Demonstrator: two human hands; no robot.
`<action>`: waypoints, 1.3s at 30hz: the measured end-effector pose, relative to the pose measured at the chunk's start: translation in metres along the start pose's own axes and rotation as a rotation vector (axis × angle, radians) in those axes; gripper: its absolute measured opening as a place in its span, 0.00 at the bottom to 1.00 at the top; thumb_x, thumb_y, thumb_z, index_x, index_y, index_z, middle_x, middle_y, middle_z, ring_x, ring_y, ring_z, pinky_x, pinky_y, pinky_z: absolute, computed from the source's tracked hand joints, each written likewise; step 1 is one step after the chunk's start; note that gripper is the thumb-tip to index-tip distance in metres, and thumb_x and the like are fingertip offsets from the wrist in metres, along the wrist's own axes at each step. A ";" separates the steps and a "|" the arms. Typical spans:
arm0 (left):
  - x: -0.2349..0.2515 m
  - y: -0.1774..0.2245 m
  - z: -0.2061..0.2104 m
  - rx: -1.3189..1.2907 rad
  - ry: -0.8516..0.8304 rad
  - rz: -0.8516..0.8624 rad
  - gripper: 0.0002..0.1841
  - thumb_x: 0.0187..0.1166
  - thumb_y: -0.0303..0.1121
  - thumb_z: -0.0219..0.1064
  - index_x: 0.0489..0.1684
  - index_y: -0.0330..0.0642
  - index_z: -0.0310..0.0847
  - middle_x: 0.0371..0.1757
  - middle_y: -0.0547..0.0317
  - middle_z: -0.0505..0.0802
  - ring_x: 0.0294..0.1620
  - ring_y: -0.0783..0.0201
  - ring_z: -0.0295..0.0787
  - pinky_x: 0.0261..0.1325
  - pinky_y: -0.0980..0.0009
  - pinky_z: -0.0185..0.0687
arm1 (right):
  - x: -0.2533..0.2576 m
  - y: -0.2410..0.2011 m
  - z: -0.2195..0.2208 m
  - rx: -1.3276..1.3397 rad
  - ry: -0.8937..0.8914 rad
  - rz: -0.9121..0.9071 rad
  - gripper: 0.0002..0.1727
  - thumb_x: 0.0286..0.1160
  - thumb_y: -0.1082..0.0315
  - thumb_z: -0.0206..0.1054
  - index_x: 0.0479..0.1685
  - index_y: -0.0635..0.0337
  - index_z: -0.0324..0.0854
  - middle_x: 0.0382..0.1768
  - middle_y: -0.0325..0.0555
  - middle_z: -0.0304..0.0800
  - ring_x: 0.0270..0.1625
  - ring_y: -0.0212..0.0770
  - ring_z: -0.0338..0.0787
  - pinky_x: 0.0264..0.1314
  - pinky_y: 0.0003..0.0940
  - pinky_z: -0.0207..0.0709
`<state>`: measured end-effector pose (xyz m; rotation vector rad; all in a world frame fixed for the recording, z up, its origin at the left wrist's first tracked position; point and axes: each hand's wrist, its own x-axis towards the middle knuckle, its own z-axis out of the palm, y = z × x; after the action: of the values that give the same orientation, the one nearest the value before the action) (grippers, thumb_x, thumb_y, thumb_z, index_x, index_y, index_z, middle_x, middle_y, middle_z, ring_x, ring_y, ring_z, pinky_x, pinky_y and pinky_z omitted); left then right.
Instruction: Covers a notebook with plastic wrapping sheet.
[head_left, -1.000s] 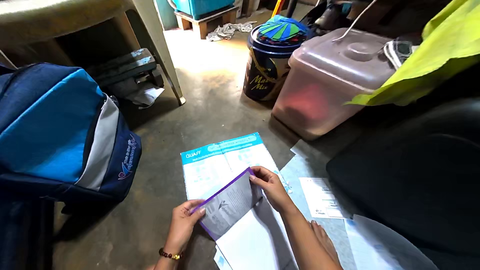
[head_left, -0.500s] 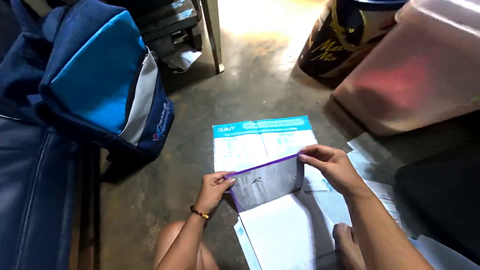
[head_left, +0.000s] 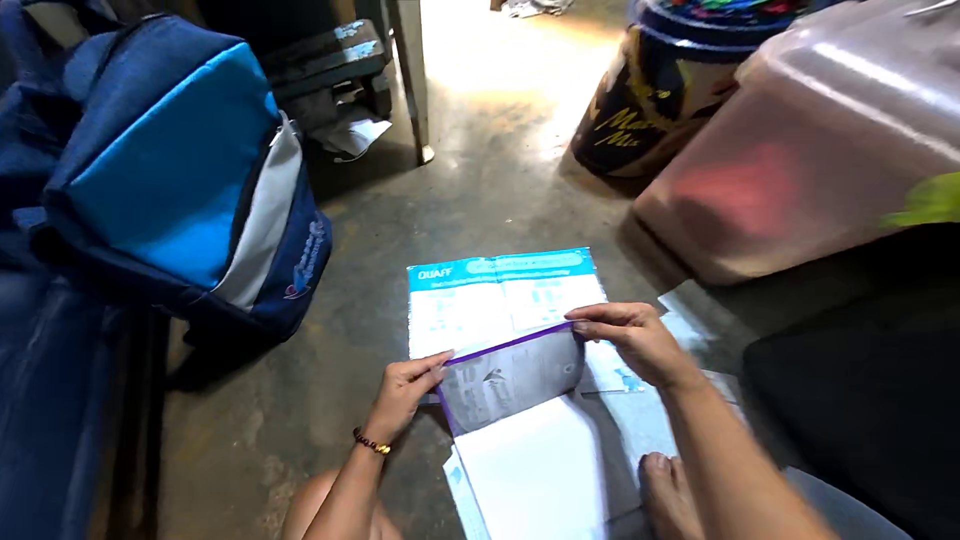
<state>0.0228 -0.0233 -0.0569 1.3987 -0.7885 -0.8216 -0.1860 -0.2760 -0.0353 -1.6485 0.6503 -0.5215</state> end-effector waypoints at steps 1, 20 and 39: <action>0.001 0.000 0.000 0.021 -0.008 0.033 0.14 0.80 0.19 0.60 0.58 0.25 0.87 0.55 0.53 0.96 0.51 0.77 0.93 0.60 0.77 0.88 | 0.000 0.000 0.000 0.008 0.005 0.000 0.11 0.70 0.80 0.63 0.40 0.61 0.91 0.32 0.27 0.94 0.34 0.20 0.88 0.43 0.20 0.83; 0.008 -0.014 -0.013 -0.008 -0.035 0.202 0.13 0.72 0.15 0.60 0.38 0.35 0.92 0.39 0.69 0.97 0.39 0.80 0.92 0.48 0.80 0.89 | 0.001 0.024 0.012 0.191 0.039 -0.104 0.17 0.65 0.81 0.59 0.25 0.52 0.91 0.30 0.27 0.94 0.36 0.21 0.90 0.45 0.22 0.84; 0.014 -0.019 0.004 0.172 0.171 0.115 0.14 0.61 0.21 0.76 0.13 0.46 0.78 0.14 0.79 0.78 0.16 0.87 0.69 0.22 0.89 0.66 | 0.001 0.036 0.013 0.129 -0.010 -0.139 0.16 0.64 0.80 0.58 0.22 0.51 0.88 0.31 0.24 0.93 0.39 0.20 0.89 0.47 0.22 0.84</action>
<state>0.0258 -0.0381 -0.0760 1.5383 -0.8129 -0.5477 -0.1814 -0.2708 -0.0734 -1.5799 0.4870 -0.6424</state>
